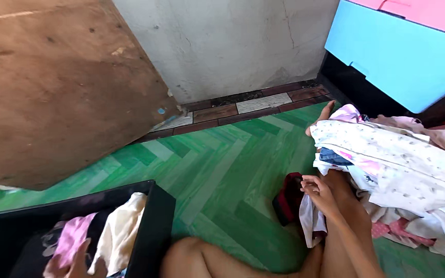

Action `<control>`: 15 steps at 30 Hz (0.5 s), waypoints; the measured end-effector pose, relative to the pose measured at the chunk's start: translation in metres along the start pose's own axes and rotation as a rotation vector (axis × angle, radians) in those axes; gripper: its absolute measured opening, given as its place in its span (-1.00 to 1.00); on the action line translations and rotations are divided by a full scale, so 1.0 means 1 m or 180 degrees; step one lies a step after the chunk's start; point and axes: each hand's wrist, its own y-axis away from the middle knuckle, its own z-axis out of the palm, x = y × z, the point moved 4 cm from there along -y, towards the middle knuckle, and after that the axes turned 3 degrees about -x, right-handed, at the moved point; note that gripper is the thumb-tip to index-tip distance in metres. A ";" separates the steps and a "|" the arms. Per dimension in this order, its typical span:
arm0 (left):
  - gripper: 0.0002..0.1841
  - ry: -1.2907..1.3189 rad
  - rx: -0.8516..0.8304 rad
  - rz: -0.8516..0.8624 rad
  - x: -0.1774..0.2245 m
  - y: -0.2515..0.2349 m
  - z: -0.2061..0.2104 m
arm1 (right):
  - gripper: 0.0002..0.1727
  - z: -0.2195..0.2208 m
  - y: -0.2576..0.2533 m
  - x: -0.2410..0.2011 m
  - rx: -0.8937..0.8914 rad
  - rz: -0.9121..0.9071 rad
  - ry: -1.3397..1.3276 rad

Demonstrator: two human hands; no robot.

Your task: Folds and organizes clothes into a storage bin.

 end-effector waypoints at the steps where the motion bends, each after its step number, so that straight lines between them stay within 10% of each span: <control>1: -0.39 -0.0046 -0.0100 0.0294 0.007 -0.003 0.003 | -0.66 -0.002 -0.002 0.000 -0.0015 -0.0068 0.0217; 6: -0.55 0.0023 -0.0139 0.0623 0.053 -0.010 0.009 | -0.75 0.009 -0.001 -0.016 -0.0547 -0.0297 0.1331; 10: -0.55 0.0232 0.0802 0.1469 0.112 -0.010 -0.009 | -0.48 0.028 0.003 -0.006 -0.0343 -0.0441 0.2072; 15: -0.62 0.0686 0.0530 0.2368 0.229 0.024 0.000 | -0.15 0.017 -0.024 -0.005 0.0060 0.0230 0.2280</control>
